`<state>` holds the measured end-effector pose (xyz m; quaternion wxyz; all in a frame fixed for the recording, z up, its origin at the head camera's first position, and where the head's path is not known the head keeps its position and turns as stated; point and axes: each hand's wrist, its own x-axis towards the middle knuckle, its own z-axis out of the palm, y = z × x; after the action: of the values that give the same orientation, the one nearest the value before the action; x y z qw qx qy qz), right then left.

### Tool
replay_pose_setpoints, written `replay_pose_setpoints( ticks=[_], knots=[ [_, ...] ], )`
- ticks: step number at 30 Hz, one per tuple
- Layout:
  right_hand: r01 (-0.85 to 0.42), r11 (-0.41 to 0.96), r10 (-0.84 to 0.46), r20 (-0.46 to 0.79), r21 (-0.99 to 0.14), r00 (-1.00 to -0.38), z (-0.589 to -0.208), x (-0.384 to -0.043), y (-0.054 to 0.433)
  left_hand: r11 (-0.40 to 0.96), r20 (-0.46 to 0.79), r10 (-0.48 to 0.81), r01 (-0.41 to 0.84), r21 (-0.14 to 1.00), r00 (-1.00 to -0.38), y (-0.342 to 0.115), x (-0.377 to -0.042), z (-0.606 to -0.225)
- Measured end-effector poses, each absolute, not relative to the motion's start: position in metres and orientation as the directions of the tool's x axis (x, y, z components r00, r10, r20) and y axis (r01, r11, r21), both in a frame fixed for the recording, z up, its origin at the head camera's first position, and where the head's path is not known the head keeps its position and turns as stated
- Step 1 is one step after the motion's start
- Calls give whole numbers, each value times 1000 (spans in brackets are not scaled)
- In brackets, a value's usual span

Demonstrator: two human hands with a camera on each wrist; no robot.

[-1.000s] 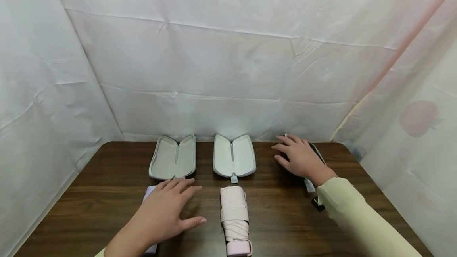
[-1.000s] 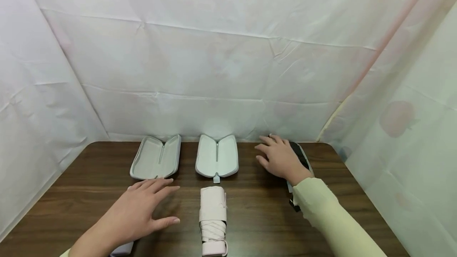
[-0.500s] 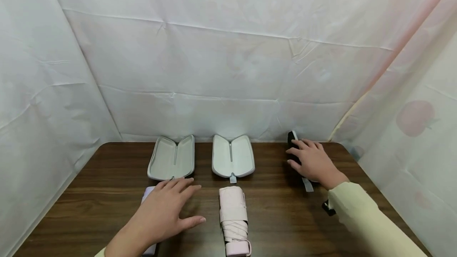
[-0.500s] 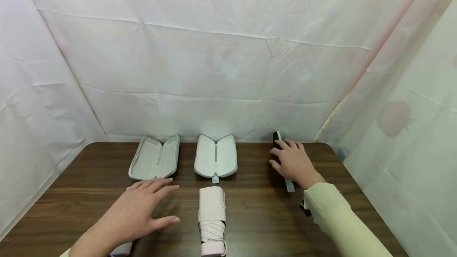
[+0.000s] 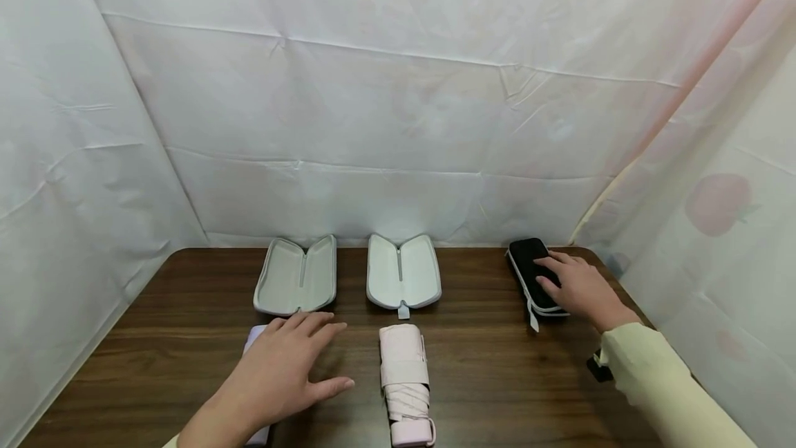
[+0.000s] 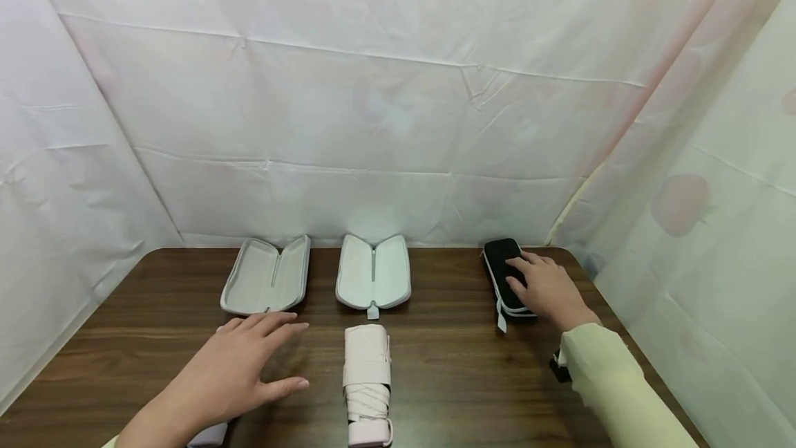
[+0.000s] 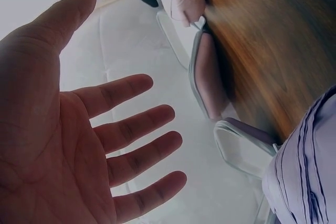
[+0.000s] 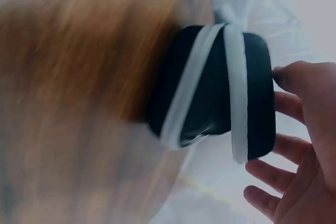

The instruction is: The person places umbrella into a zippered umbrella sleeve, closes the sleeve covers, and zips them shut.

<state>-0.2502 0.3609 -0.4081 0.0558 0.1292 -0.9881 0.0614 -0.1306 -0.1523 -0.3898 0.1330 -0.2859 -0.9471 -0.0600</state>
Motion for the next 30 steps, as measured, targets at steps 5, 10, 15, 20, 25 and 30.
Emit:
replay_pose_setpoints(
  ticks=[5,10,15,20,25,30],
  knots=[
    [-257,948,-244,89,-189,-966,-416,-250,372,826,277,530,562,45,-801,-152,-130,-388],
    [-223,937,-220,44,-270,-975,-424,-251,379,823,271,533,565,56,-802,-152,-130,-387],
    [-225,933,-216,62,-279,-974,-429,-249,382,825,268,529,562,57,-805,-152,-129,-387],
    [-215,930,-205,64,-299,-977,-433,-247,382,827,273,527,560,53,-805,-152,-129,-388],
    [-215,923,-211,49,-318,-976,-432,-240,382,830,266,524,555,55,-809,-152,-129,-388],
    [-268,910,-266,53,-315,-963,-427,-227,379,833,262,520,551,58,-813,-152,-129,-388]
  ],
)
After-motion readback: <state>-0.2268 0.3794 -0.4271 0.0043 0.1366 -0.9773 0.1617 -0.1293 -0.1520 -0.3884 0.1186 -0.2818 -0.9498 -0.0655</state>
